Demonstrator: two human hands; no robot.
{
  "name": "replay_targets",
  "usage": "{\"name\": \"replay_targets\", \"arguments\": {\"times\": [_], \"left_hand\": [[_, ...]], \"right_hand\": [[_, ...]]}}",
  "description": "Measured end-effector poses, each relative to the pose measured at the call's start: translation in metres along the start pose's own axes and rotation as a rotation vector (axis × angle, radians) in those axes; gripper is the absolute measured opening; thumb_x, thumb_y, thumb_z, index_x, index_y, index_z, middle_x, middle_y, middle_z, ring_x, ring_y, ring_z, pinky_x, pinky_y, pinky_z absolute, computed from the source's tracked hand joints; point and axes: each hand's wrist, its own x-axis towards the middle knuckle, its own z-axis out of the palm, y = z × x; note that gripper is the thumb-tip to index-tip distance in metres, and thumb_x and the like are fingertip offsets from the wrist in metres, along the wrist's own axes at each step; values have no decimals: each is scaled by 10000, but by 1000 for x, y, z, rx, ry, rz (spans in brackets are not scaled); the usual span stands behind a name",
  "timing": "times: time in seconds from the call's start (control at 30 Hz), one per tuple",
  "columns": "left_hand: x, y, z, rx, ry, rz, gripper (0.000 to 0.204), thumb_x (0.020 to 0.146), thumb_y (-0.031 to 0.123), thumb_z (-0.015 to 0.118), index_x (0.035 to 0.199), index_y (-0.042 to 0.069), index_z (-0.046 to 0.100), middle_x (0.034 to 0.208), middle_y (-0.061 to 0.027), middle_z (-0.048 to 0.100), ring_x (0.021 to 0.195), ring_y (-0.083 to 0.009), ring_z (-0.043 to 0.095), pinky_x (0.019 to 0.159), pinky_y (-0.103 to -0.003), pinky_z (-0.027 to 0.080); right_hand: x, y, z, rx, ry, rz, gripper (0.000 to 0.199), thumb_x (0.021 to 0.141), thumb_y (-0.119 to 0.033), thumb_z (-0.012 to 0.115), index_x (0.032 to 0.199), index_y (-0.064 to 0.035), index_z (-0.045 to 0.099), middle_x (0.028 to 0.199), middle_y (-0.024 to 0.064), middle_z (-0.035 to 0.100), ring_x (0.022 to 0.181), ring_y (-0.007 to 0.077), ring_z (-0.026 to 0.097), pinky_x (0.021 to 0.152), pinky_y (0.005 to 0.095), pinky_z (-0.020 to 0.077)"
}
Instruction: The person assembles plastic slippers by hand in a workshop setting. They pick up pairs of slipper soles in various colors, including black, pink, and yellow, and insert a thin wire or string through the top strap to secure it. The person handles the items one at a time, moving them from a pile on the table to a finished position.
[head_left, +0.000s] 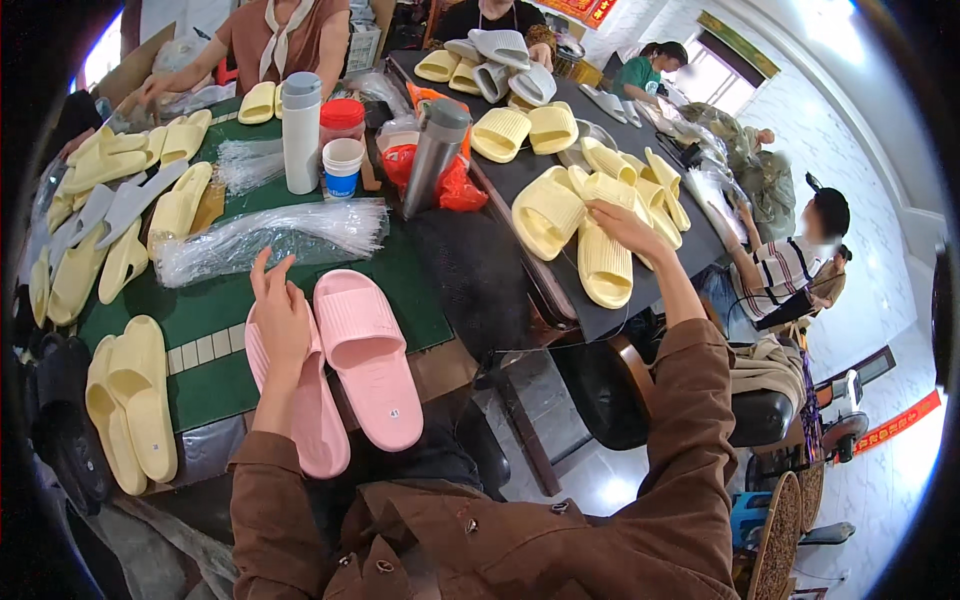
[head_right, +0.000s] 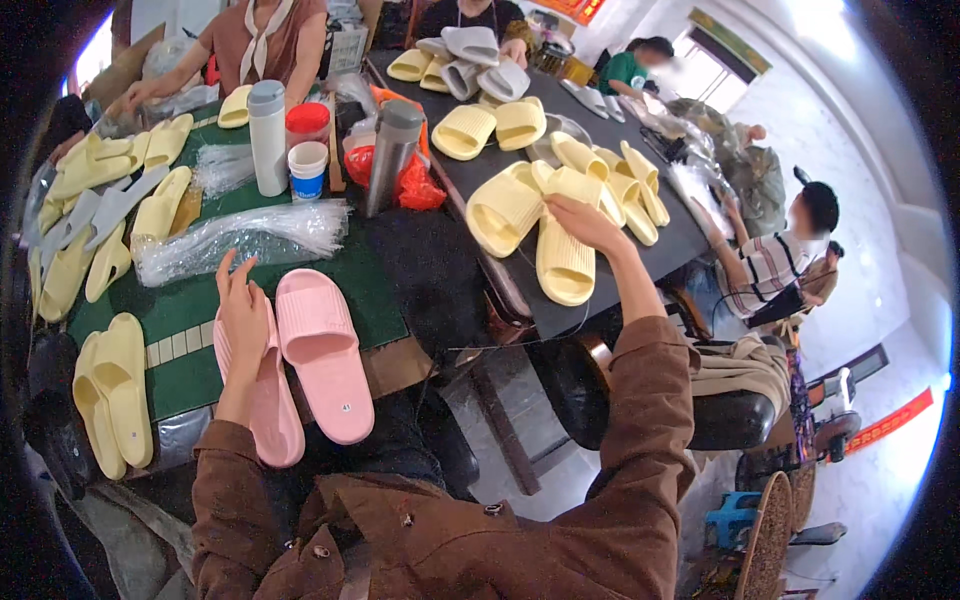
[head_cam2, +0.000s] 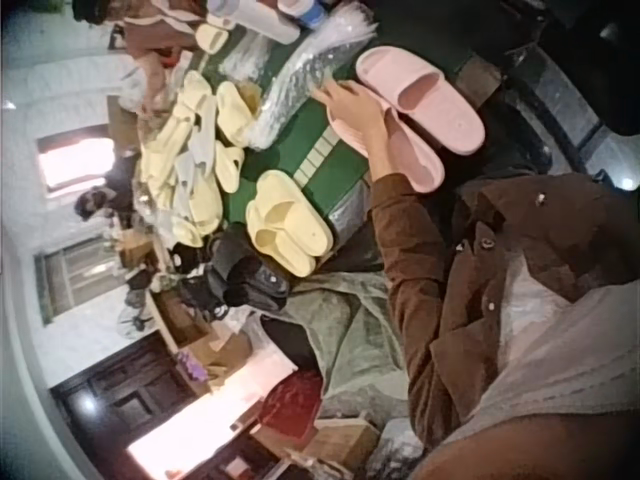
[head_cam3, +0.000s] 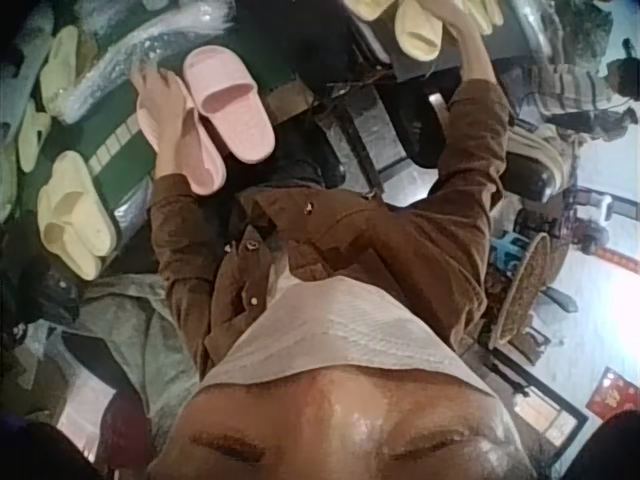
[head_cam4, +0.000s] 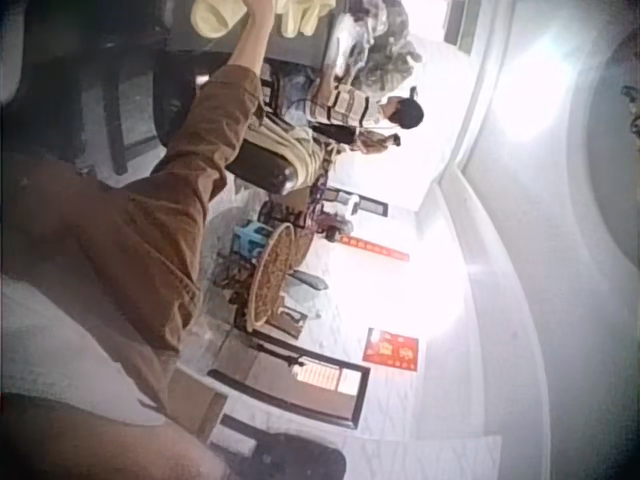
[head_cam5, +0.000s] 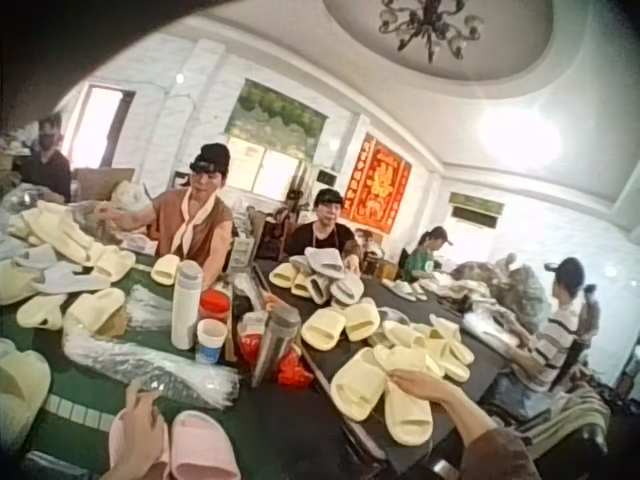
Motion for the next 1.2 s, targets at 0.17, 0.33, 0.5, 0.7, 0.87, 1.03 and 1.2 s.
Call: {"name": "replay_targets", "arguments": {"times": [0.17, 0.33, 0.5, 0.7, 0.87, 1.03, 1.2], "left_hand": [[0, 1, 2, -13, 11, 25, 368, 841, -97, 474, 1176, 7, 587, 1407, -128, 412, 924, -266, 616, 772, -353, 491], [-1, 1, 1, -13, 4, 16, 375, 824, -101, 485, 1165, 7, 596, 1398, -131, 420, 897, -253, 613, 754, -348, 489], [3, 3, -2, -78, 4, 23, 376, 817, -111, 482, 1142, 25, 613, 1367, -126, 460, 887, -240, 608, 758, -328, 485], [13, 26, -18, -162, 53, 180, 389, 819, -131, 471, 1129, 36, 638, 1301, -120, 525, 1103, -255, 566, 766, -311, 483], [10, 62, -51, -128, 20, 294, 359, 810, -115, 484, 1098, 29, 645, 1236, -131, 562, 1091, -275, 574, 834, -328, 489], [-23, 72, -70, -177, -77, 226, 342, 789, -111, 523, 1074, 23, 656, 1210, -123, 576, 1070, -271, 581, 835, -334, 490], [-36, 76, -73, -163, -102, 240, 349, 782, -116, 535, 1077, 25, 656, 1209, -120, 573, 1075, -259, 578, 843, -328, 481]], "right_hand": [[12, -5, 8, 180, -34, 131, 449, 983, -256, 443, 1342, 11, 481, 1331, 147, 547, 1199, 256, 514, 1004, 330, 394], [3, -18, -4, 330, -166, 201, 392, 921, -165, 475, 1249, 28, 571, 1237, 110, 604, 1083, 191, 550, 922, 280, 425], [-14, -33, -5, 287, -121, 260, 358, 895, -143, 476, 1189, -2, 622, 1074, 80, 652, 935, 147, 560, 787, 274, 452], [-40, -38, -15, 569, 47, 349, 213, 895, -109, 465, 966, -20, 645, 857, 22, 610, 759, 98, 550, 641, 224, 432], [-65, -49, -14, 772, 137, 240, 200, 919, -79, 439, 954, -5, 622, 874, 40, 621, 723, 80, 579, 607, 234, 483], [-88, -66, -21, 1128, 109, 233, 229, 966, -97, 426, 1113, 32, 546, 1087, 116, 630, 973, 167, 647, 809, 263, 539], [-94, -71, -16, 1381, 233, 135, 215, 980, -103, 428, 1118, 44, 500, 1184, 189, 595, 1073, 262, 626, 923, 368, 533]]}}
